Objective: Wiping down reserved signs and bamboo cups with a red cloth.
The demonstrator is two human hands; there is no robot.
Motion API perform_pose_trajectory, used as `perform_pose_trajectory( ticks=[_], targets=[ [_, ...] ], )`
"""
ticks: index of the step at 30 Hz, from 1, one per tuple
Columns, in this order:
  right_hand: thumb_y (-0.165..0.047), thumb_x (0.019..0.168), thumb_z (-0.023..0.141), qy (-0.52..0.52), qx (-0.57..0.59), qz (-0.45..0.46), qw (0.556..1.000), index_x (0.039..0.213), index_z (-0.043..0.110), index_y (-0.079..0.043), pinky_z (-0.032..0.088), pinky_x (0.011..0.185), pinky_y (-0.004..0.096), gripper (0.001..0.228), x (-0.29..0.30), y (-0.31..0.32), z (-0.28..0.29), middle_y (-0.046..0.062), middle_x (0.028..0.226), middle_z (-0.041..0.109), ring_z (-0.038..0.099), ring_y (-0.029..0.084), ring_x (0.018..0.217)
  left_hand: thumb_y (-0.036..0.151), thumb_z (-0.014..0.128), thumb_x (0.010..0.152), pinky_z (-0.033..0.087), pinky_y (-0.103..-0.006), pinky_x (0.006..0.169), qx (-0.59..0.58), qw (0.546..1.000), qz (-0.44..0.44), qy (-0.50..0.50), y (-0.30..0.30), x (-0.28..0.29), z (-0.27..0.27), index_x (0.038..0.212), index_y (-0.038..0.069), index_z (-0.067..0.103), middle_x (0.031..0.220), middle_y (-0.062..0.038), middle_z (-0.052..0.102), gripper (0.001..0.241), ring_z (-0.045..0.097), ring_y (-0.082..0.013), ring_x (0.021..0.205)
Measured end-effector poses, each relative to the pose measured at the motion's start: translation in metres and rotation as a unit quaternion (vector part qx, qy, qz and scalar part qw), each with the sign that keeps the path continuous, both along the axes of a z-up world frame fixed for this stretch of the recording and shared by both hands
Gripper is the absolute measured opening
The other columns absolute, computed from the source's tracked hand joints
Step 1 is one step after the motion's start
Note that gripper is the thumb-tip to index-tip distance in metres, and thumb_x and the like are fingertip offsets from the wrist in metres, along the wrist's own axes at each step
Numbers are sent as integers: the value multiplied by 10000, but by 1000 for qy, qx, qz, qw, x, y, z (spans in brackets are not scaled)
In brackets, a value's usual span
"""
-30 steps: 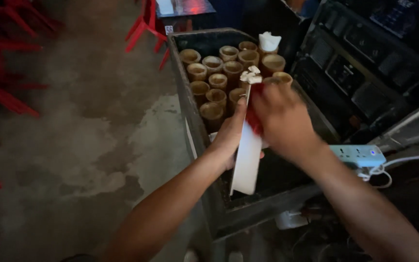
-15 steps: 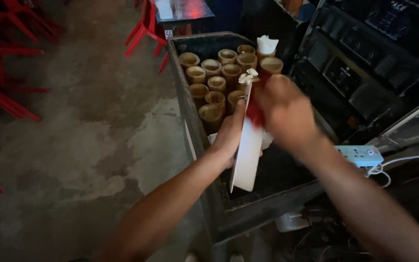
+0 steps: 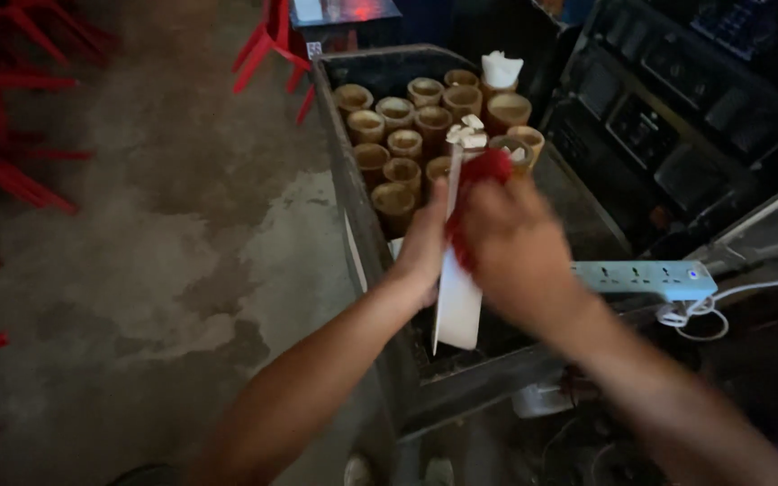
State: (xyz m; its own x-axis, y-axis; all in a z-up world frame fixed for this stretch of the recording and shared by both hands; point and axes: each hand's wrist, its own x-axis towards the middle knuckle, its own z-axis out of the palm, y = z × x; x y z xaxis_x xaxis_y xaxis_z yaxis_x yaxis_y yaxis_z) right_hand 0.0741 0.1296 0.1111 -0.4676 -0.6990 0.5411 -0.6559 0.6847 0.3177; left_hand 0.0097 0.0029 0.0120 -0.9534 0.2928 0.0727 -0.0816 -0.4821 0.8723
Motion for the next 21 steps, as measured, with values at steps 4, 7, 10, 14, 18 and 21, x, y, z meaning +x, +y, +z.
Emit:
perform_pose_trajectory(
  ticks=[4, 7, 10, 14, 18, 21],
  targets=[
    [-193, 753, 741, -42, 33, -44, 998, 755, 695, -80, 533, 781, 447, 122, 30, -7, -40, 85, 987, 616, 600, 322, 983, 646, 278, 1036, 572, -421, 908, 95, 994, 5, -46, -14, 11, 34, 1366, 87, 603, 1167, -118, 711, 726, 699, -245, 1018],
    [-137, 685, 742, -79, -19, 45, 996, 849, 713, -22, 550, 774, 441, 202, 47, -4, -42, 106, 972, 608, 595, 325, 913, 625, 280, 992, 594, -417, 896, 77, 994, 25, -78, -9, 9, 27, 1413, 187, 518, 1260, -76, 663, 653, 696, -209, 1073],
    [-100, 621, 736, -130, -108, 50, 984, 975, 714, 20, 553, 772, 462, 374, 34, -2, -33, 124, 968, 601, 605, 367, 946, 629, 290, 1024, 607, -432, 833, 111, 992, -2, -65, -3, -4, 0, 1380, 60, 552, 1159, -144, 684, 720, 707, -254, 987],
    [-75, 747, 775, 56, -109, 3, 992, 1170, 670, 42, 563, 784, 419, 452, -20, 1, -10, 172, 1114, 610, 630, 368, 1018, 593, 315, 1126, 581, -397, 867, 88, 995, 6, 50, 0, -9, -6, 1393, -20, 565, 1175, -136, 682, 714, 690, -218, 1009],
    [-77, 796, 778, 64, -172, -13, 983, 1154, 678, 28, 560, 780, 450, 387, -34, -22, 22, 212, 1118, 592, 628, 406, 1002, 584, 299, 1176, 522, -439, 730, 37, 997, 43, 48, 0, -13, -20, 1369, -16, 598, 1029, -155, 610, 697, 612, -264, 855],
    [-75, 757, 777, 13, -187, -12, 982, 1054, 671, 9, 559, 790, 484, 327, -29, -27, -1, 207, 1078, 591, 631, 407, 959, 545, 313, 1069, 545, -369, 929, 151, 987, 41, 34, -4, -4, -2, 1384, 137, 573, 1212, -56, 684, 578, 666, -184, 1069]
  ],
)
